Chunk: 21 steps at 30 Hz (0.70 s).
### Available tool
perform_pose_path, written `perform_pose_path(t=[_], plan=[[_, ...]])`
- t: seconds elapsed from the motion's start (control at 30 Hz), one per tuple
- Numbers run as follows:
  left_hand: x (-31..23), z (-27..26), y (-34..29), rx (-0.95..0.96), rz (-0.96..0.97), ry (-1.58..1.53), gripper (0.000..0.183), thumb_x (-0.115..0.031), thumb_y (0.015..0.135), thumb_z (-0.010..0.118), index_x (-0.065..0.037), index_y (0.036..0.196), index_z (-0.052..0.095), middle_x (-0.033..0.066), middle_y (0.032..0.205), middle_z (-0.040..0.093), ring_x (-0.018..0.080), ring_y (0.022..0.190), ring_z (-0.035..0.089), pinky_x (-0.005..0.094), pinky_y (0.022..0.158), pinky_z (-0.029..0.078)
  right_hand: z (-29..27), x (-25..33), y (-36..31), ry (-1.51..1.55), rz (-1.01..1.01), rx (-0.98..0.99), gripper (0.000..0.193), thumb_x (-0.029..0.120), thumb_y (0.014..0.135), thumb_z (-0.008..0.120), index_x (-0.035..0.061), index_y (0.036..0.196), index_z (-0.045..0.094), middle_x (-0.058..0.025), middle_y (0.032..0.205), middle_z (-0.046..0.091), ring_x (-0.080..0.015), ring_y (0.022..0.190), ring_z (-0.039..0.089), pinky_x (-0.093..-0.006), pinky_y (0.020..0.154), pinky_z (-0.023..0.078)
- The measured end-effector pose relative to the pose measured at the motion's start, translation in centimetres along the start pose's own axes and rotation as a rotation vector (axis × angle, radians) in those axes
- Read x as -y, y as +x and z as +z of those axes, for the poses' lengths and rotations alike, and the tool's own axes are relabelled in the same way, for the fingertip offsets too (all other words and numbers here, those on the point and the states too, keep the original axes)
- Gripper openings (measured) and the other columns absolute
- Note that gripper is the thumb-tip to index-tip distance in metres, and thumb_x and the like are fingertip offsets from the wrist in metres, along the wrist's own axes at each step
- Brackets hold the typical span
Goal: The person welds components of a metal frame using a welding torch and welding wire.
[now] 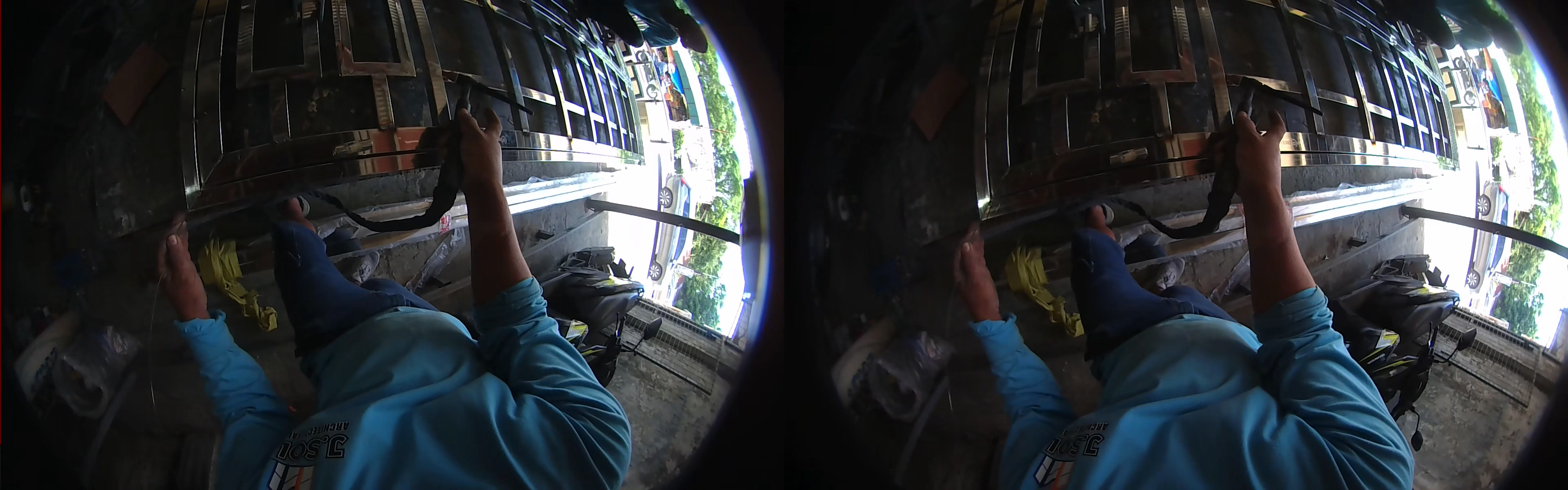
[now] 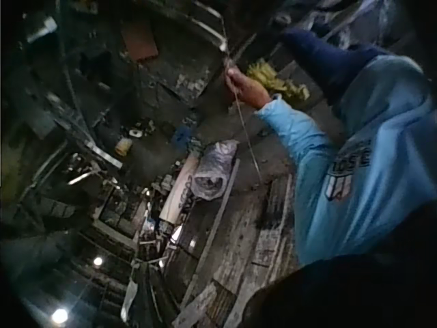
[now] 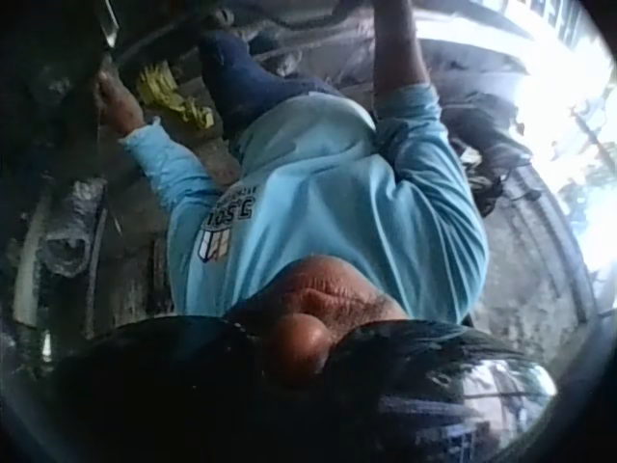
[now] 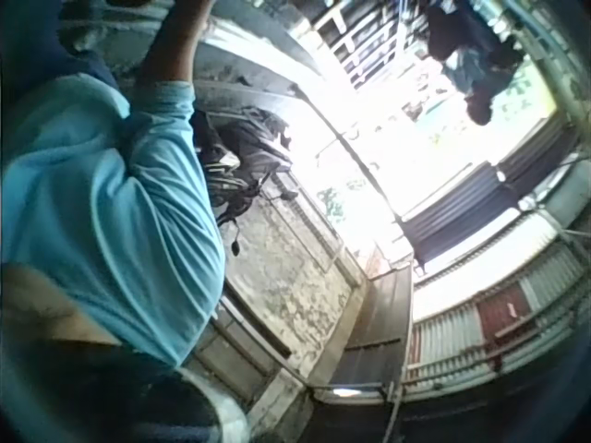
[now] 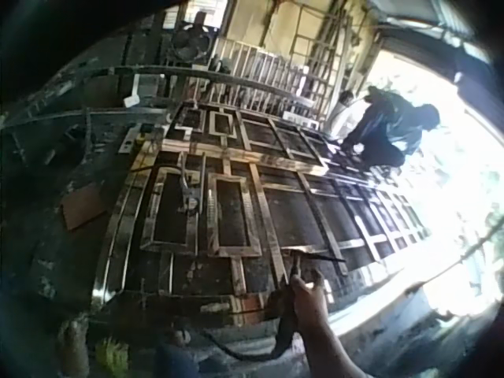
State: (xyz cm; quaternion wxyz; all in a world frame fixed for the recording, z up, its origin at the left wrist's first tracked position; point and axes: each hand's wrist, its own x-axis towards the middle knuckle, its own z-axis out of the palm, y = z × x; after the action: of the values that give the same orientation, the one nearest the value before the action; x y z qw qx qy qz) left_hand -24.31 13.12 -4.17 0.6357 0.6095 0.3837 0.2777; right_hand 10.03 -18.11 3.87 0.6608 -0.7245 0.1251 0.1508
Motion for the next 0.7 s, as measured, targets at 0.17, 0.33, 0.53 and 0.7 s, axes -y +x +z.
perform_pose_path(t=[0.17,0.33,0.53,0.7], plan=[[-0.08,0.10,-0.11,-0.017,-0.007,0.018,0.046,-0.026,0.109,0.042,0.010,0.137,0.052,0.0198,0.142,0.055,0.0277,0.135,0.050,0.0388,0.119,0.036,0.51,-0.25,-0.48,-0.008,-0.043,-0.011,0.064,0.020,0.101,0.057,-0.0007,0.151,0.023,-0.0108,0.080,0.066,-0.0166,0.060,0.064,-0.0287,0.051,0.053],[-0.19,0.25,-0.14,-0.006,0.005,0.015,0.047,-0.027,0.109,0.042,0.009,0.137,0.052,0.0196,0.141,0.056,0.0273,0.135,0.050,0.0386,0.119,0.036,-0.10,0.03,0.03,-0.005,-0.056,0.046,0.060,0.018,0.101,0.055,0.0006,0.151,0.026,-0.0104,0.081,0.066,-0.0161,0.063,0.064,-0.0295,0.055,0.054],[-0.35,0.22,-0.15,0.008,0.020,0.045,0.047,-0.028,0.109,0.042,0.009,0.137,0.052,0.0193,0.141,0.056,0.0272,0.136,0.050,0.0390,0.119,0.036,0.14,-0.55,-0.14,0.032,-0.053,0.011,0.053,0.017,0.101,0.056,0.0024,0.148,0.036,-0.0092,0.086,0.066,-0.0161,0.065,0.065,-0.0287,0.057,0.055],[-0.34,0.35,-0.26,0.029,0.038,0.009,0.048,-0.029,0.109,0.042,0.008,0.137,0.053,0.0194,0.141,0.056,0.0274,0.136,0.050,0.0397,0.119,0.036,-0.04,0.03,-0.19,-0.007,-0.071,-0.014,0.054,0.017,0.100,0.057,0.0037,0.149,0.037,-0.0077,0.081,0.065,-0.0150,0.062,0.064,-0.0276,0.054,0.054]])
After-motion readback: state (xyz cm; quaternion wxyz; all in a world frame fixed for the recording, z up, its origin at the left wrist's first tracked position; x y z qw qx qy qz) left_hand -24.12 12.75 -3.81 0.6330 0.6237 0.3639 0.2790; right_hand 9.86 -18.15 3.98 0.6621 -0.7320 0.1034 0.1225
